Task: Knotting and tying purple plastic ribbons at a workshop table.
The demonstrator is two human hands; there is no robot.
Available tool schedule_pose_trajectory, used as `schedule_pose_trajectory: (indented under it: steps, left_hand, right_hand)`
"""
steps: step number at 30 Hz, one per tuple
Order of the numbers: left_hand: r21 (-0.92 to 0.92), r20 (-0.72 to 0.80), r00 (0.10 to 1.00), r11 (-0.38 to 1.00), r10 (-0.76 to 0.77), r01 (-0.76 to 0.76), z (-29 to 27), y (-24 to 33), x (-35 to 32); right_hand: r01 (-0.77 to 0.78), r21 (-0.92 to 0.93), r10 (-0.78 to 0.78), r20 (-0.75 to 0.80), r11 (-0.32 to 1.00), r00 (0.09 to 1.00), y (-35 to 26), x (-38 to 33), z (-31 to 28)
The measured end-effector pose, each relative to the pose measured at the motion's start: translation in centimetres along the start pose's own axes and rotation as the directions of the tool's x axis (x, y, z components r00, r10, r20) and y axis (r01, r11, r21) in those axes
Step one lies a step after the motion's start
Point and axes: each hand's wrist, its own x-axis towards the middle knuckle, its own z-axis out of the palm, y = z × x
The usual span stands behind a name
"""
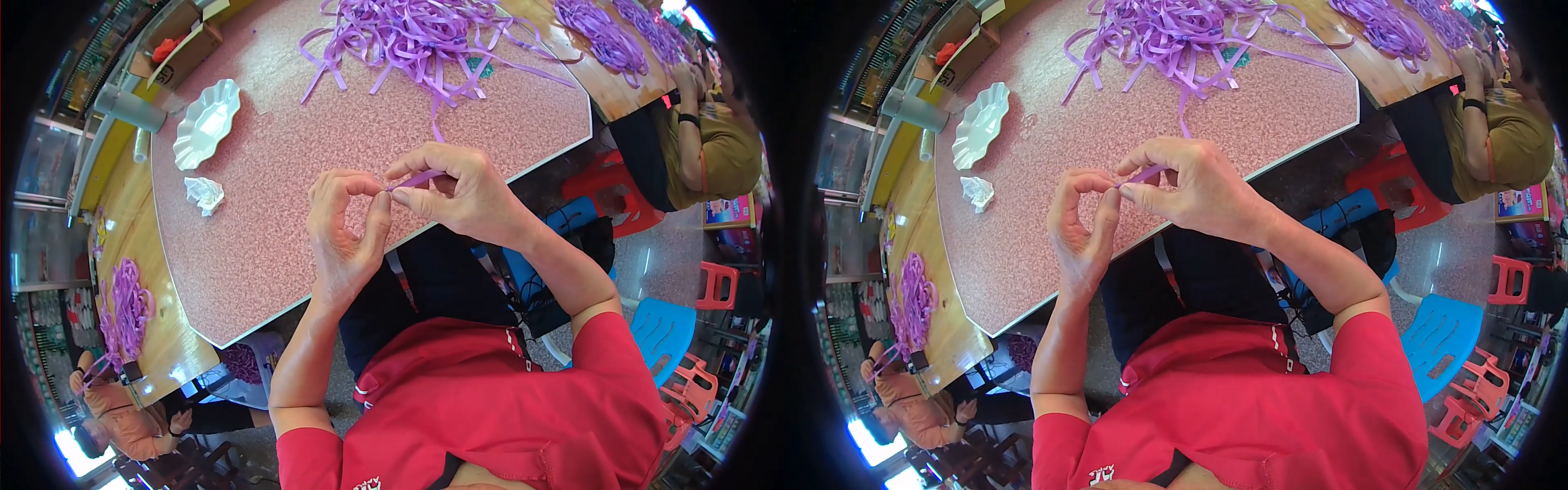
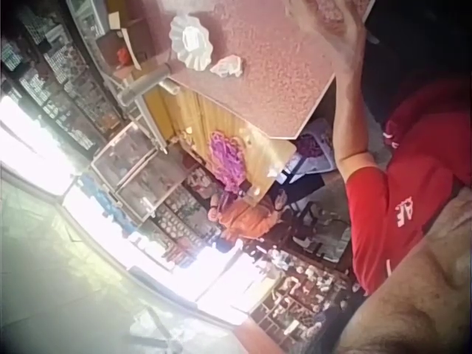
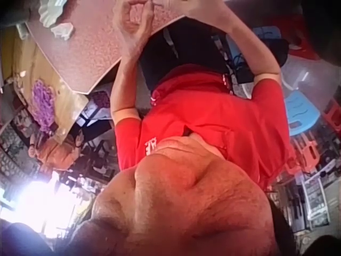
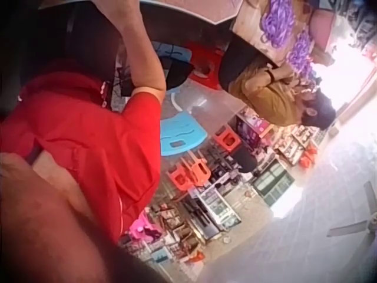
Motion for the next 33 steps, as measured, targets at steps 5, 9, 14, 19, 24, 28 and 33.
schedule_pose_trajectory:
  steps: [5,9,14,19,24,28,33]
  left_hand:
    - [-0.001,-0.001,1.000,1.000,0.004,-0.004,0.1,0.1,0.0]
    - [-0.029,0.007,1.000,0.999,-0.013,0.014,0.0,0.0,0.0]
    - [-0.072,0.030,0.997,0.995,-0.066,0.068,-0.4,-0.4,-0.4]
    - [0.142,0.035,0.996,0.987,0.076,-0.080,-0.5,1.1,1.0]
    - [0.463,0.338,0.878,0.752,0.339,-0.469,-1.1,1.0,1.9]
    - [0.372,0.463,0.830,0.781,0.312,-0.502,-2.5,1.5,2.4]
    - [0.056,0.576,0.788,0.951,0.219,-0.306,-3.8,0.8,2.3]
  right_hand:
    - [0.005,0.019,-0.006,0.026,1.000,1.000,0.4,-0.1,0.0]
    - [0.056,-0.047,-0.054,0.047,0.997,0.997,0.5,0.1,-0.3]
    - [-0.051,0.081,0.048,0.044,0.995,0.998,0.1,0.0,-0.8]
    - [-0.024,0.013,0.023,0.066,1.000,0.998,0.4,0.1,-1.0]
    - [0.058,-0.045,-0.054,0.083,0.997,0.995,0.5,0.1,-1.4]
    - [0.236,-0.145,-0.214,0.152,0.961,0.965,0.4,0.3,-1.5]
    - [0.277,-0.094,-0.260,0.163,0.956,0.952,0.9,0.1,-1.4]
